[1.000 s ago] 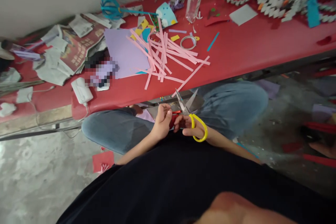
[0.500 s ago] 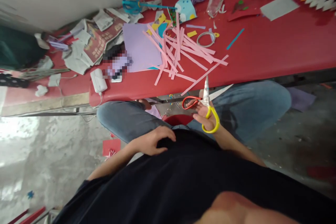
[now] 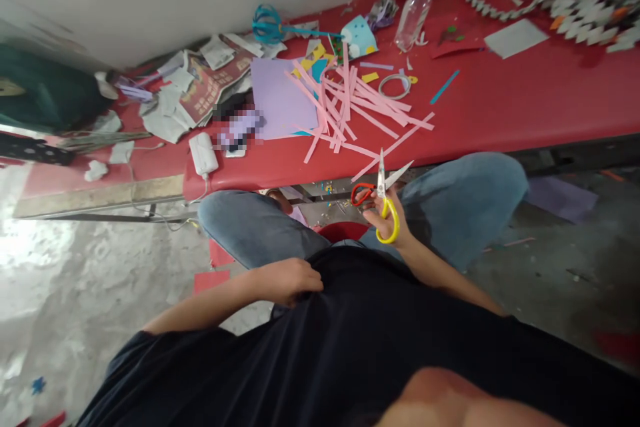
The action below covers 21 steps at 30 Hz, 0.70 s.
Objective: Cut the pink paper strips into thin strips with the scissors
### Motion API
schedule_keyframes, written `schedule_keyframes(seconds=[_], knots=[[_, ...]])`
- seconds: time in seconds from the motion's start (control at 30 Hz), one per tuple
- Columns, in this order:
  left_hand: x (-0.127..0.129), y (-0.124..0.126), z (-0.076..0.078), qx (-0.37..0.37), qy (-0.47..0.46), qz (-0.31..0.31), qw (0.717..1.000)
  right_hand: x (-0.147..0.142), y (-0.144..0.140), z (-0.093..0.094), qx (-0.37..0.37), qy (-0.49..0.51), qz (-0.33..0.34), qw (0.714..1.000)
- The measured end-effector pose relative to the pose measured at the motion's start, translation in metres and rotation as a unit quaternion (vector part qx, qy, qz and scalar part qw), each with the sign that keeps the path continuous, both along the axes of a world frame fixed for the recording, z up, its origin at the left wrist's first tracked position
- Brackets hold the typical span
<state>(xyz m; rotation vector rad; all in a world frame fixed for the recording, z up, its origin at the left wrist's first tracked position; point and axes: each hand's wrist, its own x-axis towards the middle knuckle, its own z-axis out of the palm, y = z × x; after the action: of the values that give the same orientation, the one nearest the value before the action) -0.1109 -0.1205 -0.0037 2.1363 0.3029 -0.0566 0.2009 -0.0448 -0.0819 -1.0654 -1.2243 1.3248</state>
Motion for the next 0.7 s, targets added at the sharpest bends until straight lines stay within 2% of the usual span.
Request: schedule_keyframes(seconds=[0.1,0.17,0.23,0.33,0.4,0.47,0.5,0.6,0.7], knots=[[0.009,0.008,-0.016,-0.012,-0.022,-0.009,1.0,-0.009,-0.001,-0.008,-0.004,-0.006,0.011,1.0],[0.009,0.014,-0.019,-0.025,-0.023,0.004,0.999,-0.012,-0.001,-0.013,0.0,-0.015,0.014,1.0],[0.001,0.021,-0.015,-0.034,-0.01,0.052,0.998,-0.012,0.0,-0.017,0.006,-0.025,0.015,1.0],[-0.025,0.024,0.0,-0.05,0.031,0.146,0.987,-0.009,0.001,-0.023,0.012,-0.038,0.018,0.999],[-0.044,0.016,0.009,-0.11,0.078,0.161,0.978,-0.007,0.0,-0.025,0.014,-0.046,0.021,0.999],[-0.056,0.0,0.012,-0.237,0.164,0.136,0.948,-0.007,-0.001,-0.027,0.016,-0.055,0.025,0.998],[-0.058,-0.009,0.011,-0.244,0.181,0.125,0.945,-0.008,-0.001,-0.027,0.018,-0.06,0.027,0.998],[-0.048,-0.029,0.002,-0.165,0.169,0.094,0.967,-0.01,-0.003,-0.027,0.023,-0.074,0.038,0.996],[-0.026,-0.031,-0.007,-0.088,0.125,0.053,0.987,-0.015,-0.004,-0.026,0.03,-0.079,0.054,0.995]])
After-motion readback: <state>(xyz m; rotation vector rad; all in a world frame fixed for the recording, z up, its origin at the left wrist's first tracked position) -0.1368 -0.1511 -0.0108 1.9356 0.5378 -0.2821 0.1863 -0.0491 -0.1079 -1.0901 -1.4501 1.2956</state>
